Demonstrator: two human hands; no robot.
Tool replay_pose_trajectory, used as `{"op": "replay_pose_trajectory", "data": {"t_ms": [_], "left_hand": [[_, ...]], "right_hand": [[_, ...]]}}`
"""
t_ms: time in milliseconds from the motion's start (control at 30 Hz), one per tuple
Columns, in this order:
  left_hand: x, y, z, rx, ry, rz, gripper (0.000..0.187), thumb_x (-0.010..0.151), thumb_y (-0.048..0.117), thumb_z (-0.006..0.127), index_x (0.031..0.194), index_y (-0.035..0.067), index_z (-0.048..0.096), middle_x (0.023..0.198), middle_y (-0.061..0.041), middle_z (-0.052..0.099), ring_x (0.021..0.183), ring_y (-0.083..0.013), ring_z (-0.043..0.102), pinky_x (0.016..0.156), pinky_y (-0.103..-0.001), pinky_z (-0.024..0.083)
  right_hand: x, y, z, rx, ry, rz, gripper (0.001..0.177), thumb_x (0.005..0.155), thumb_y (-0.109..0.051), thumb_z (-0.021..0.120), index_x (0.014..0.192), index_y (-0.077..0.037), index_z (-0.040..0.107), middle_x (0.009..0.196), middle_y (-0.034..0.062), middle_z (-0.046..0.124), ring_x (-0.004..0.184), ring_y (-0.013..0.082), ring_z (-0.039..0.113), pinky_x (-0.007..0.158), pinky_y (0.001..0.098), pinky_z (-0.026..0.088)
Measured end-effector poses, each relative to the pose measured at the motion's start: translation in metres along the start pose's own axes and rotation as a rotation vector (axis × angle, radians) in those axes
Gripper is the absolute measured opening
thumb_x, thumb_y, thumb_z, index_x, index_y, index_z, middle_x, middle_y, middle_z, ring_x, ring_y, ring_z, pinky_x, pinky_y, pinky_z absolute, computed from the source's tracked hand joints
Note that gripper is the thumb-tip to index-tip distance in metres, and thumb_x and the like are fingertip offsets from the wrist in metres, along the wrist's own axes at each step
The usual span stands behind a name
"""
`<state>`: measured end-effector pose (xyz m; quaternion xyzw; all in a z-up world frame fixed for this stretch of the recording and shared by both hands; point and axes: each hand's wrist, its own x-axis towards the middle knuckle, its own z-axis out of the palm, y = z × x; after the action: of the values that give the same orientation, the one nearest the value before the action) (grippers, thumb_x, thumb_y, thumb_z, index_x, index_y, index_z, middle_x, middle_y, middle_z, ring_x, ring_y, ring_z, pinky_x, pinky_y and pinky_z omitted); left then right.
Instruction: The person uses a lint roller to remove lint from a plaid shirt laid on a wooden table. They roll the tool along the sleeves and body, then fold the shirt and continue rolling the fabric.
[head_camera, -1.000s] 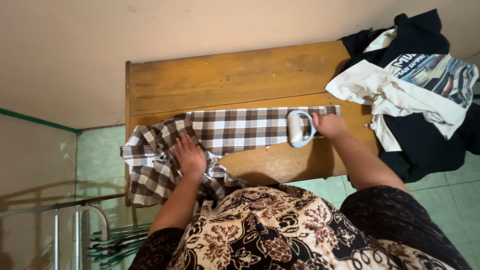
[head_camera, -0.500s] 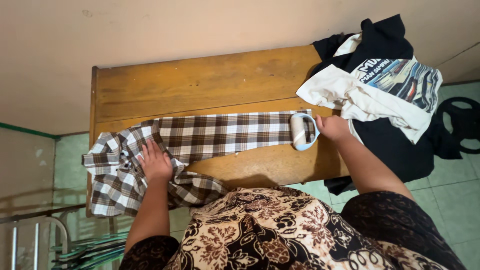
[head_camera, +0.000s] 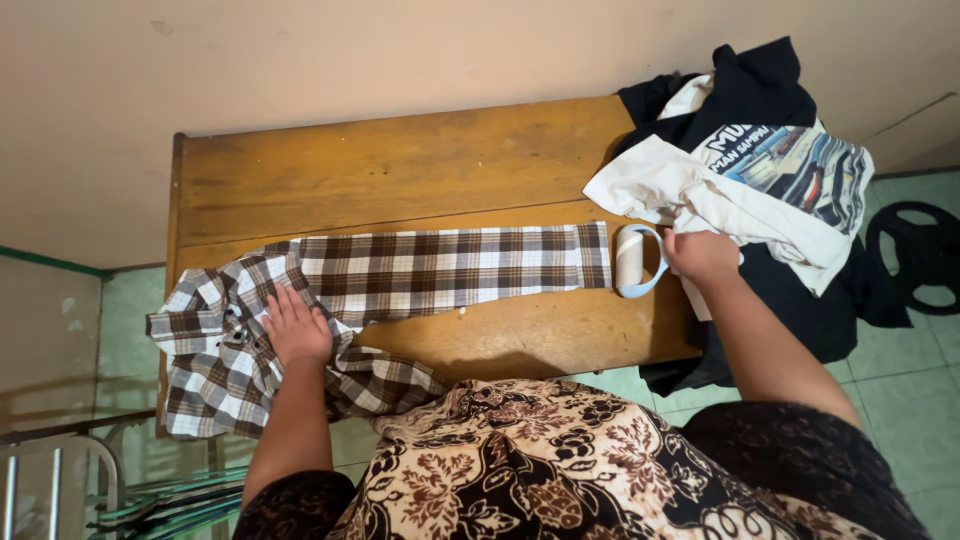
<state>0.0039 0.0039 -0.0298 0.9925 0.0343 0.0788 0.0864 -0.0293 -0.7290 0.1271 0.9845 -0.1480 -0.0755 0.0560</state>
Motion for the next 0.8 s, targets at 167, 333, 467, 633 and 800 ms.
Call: {"op": "replay_pose_trajectory", "data": {"t_ms": [167,333,467,633,800], "left_hand": [[0.003,-0.002,0.004,0.027,-0.019,0.002,0.073,0.100,0.036,0.044,0.160,-0.002,0.029,0.173,-0.018,0.017,0.158,-0.0381,0.016,0.124,-0.059,0.013],[0.005,0.000,-0.002,0.045,-0.062,-0.005,0.073,0.099,0.036,0.044,0.160,-0.002,0.028,0.172,-0.017,0.017,0.157,-0.0377,0.015,0.123,-0.060,0.013],[0.008,0.007,-0.017,0.020,-0.103,-0.022,0.074,0.098,0.036,0.046,0.158,-0.003,0.027,0.170,-0.018,0.017,0.156,-0.0380,0.014,0.122,-0.060,0.012],[0.002,0.010,-0.030,-0.026,-0.114,-0.027,0.073,0.099,0.036,0.045,0.159,-0.002,0.027,0.170,-0.019,0.017,0.156,-0.0381,0.014,0.125,-0.058,0.011],[0.004,0.008,-0.026,-0.023,-0.079,-0.025,0.073,0.099,0.035,0.045,0.159,-0.003,0.026,0.170,-0.019,0.014,0.157,-0.0381,0.011,0.126,-0.056,0.005]], "right_hand": [[0.006,-0.055,0.001,0.173,0.184,0.008,0.057,0.105,-0.051,0.042,0.085,-0.014,0.080,0.078,0.0196,0.073,0.075,0.0435,0.071,0.074,0.0547,0.056],[0.017,-0.174,-0.011,0.210,0.150,-0.141,0.064,0.105,-0.052,0.039,0.079,-0.010,0.078,0.080,0.0206,0.073,0.079,0.0430,0.071,0.076,0.0548,0.056],[0.014,-0.297,-0.025,0.302,0.011,-0.211,0.068,0.104,-0.056,0.032,0.080,-0.011,0.078,0.079,0.0201,0.073,0.079,0.0428,0.071,0.075,0.0554,0.055],[-0.007,-0.441,-0.041,0.203,-0.008,-0.387,0.065,0.106,-0.055,0.035,0.084,-0.013,0.079,0.083,0.0182,0.075,0.079,0.0395,0.073,0.071,0.0528,0.058],[-0.031,-0.534,-0.069,0.228,0.006,-0.529,0.053,0.101,-0.052,0.039,0.094,-0.018,0.079,0.084,0.0164,0.076,0.079,0.0385,0.074,0.073,0.0542,0.058]]}}
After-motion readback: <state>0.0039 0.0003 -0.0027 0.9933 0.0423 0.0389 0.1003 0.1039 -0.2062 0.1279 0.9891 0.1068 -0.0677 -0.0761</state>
